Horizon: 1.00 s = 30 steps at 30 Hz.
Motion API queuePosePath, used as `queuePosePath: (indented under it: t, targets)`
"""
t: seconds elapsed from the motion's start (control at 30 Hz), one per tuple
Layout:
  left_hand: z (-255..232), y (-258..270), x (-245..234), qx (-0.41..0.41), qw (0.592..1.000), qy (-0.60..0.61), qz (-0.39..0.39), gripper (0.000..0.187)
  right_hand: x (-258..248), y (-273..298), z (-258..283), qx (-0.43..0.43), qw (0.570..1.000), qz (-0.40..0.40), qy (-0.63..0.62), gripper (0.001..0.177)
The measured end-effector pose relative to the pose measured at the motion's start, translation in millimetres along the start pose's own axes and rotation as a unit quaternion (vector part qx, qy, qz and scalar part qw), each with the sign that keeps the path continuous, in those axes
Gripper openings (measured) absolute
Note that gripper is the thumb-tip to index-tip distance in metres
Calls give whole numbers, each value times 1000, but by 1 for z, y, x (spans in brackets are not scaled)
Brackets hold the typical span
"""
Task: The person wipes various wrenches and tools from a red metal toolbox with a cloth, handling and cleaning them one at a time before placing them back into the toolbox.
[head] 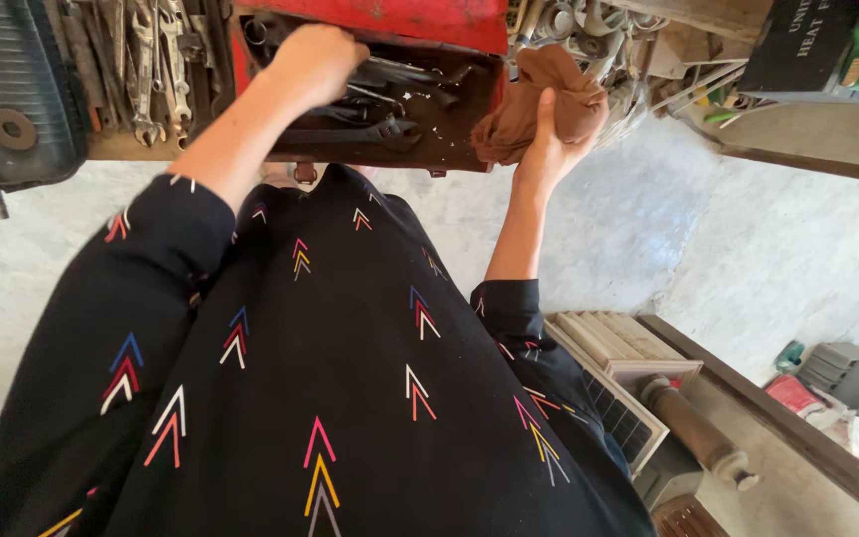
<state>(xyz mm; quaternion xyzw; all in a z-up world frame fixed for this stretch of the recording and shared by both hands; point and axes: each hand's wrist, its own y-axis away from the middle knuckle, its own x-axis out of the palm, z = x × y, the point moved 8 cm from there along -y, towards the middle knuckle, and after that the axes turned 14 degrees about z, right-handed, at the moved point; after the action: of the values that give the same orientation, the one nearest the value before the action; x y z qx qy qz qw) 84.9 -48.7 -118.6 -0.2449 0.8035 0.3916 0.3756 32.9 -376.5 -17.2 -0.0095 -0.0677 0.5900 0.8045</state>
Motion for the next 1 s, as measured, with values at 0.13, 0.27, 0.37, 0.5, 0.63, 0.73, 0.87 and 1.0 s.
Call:
queuePosePath:
  t: [0.13, 0.27, 0.37, 0.5, 0.63, 0.73, 0.87, 1.0]
  targets:
    - [-4, 7, -12, 60, 992, -68, -92, 31, 3, 4, 2, -19, 1000, 11, 22, 62]
    - [-16, 41, -21, 107, 960, -77, -248, 32, -4, 7, -4, -11, 1000, -1, 30, 61]
    - [-22, 58, -27, 92, 940, -74, -319, 28, -7, 10, -5, -13, 998, -1, 67, 61]
    - [-20, 52, -21, 120, 959, 1, -258, 25, -4, 10, -4, -7, 998, -3, 67, 62]
    - [-16, 38, -10, 86, 972, -45, -213, 24, 3, 9, -4, 9, 998, 3, 69, 62]
    - [-20, 31, 1, 47, 978, -89, -184, 23, 11, 10, 0, 5, 998, 16, 63, 63]
    - [-22, 37, -3, 44, 977, -73, -198, 20, 13, 10, -2, -6, 998, 17, 65, 66]
    - [-25, 43, -26, 91, 958, -80, -261, 26, 1, 9, -7, 12, 997, 7, 70, 63]
